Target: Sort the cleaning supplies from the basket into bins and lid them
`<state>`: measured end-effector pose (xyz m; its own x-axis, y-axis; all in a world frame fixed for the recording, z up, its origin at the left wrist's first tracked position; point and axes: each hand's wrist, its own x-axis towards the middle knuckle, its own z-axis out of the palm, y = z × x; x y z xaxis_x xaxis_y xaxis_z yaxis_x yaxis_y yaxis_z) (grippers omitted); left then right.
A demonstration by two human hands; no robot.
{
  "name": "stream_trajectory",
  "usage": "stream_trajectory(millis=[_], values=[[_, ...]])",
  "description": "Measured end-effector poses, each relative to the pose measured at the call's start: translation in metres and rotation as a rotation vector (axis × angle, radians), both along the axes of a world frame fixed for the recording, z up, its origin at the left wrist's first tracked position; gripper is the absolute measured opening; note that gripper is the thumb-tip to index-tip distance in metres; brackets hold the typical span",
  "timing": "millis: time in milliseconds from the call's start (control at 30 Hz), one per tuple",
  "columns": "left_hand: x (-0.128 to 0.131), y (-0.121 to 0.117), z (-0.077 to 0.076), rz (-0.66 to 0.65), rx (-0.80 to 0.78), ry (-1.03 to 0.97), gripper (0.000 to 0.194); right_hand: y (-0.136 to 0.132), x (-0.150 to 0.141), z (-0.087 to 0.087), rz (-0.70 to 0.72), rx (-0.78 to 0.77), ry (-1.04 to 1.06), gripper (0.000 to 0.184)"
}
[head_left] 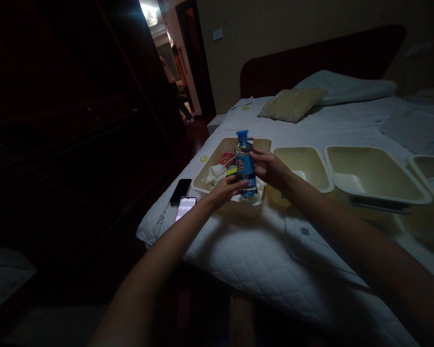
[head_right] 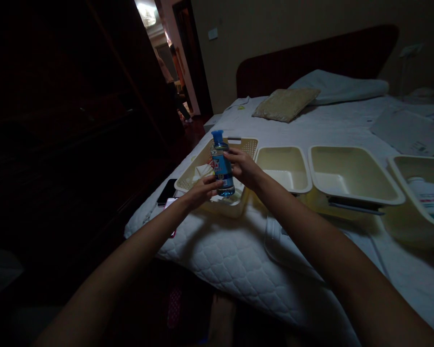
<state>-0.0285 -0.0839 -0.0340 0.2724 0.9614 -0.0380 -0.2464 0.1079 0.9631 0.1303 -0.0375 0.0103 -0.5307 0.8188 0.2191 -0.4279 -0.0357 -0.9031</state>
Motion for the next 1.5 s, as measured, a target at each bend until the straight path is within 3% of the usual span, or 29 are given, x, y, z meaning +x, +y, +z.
stream_trajectory(millis=[200,400,533,767,1033,1167,1300,1400,1500], values=[[0.001,-0.004,0.002,0.034,-0.040,0.026,0.054,-0.001,-0.001,0.002,-0.036,0.028,-0.104,0.028],[0.006,-0.001,-0.007,0.105,-0.020,0.042,0.053,0.016,0.013,0.004,-0.339,0.143,-0.210,0.040],[0.006,0.003,-0.012,0.138,-0.007,0.079,0.050,0.017,0.018,0.007,-0.393,0.154,-0.216,0.044],[0.010,0.000,-0.010,0.139,0.075,0.221,0.050,0.008,0.009,0.002,-0.350,0.246,-0.416,0.058],[0.010,-0.001,0.001,0.120,0.100,0.131,0.047,0.013,0.021,0.005,-0.321,0.052,-0.201,0.047],[0.007,-0.002,0.010,0.128,0.006,0.002,0.052,0.013,0.025,0.009,-0.262,0.056,-0.183,0.046],[0.005,-0.004,0.017,0.066,-0.041,0.003,0.050,0.012,0.023,0.013,-0.243,0.076,-0.146,0.047],[0.006,-0.004,0.017,0.024,0.009,0.037,0.050,0.012,0.020,0.013,-0.272,0.078,-0.099,0.049],[0.009,-0.003,0.011,0.080,0.084,0.061,0.050,0.012,0.019,0.012,-0.266,0.083,-0.111,0.044]])
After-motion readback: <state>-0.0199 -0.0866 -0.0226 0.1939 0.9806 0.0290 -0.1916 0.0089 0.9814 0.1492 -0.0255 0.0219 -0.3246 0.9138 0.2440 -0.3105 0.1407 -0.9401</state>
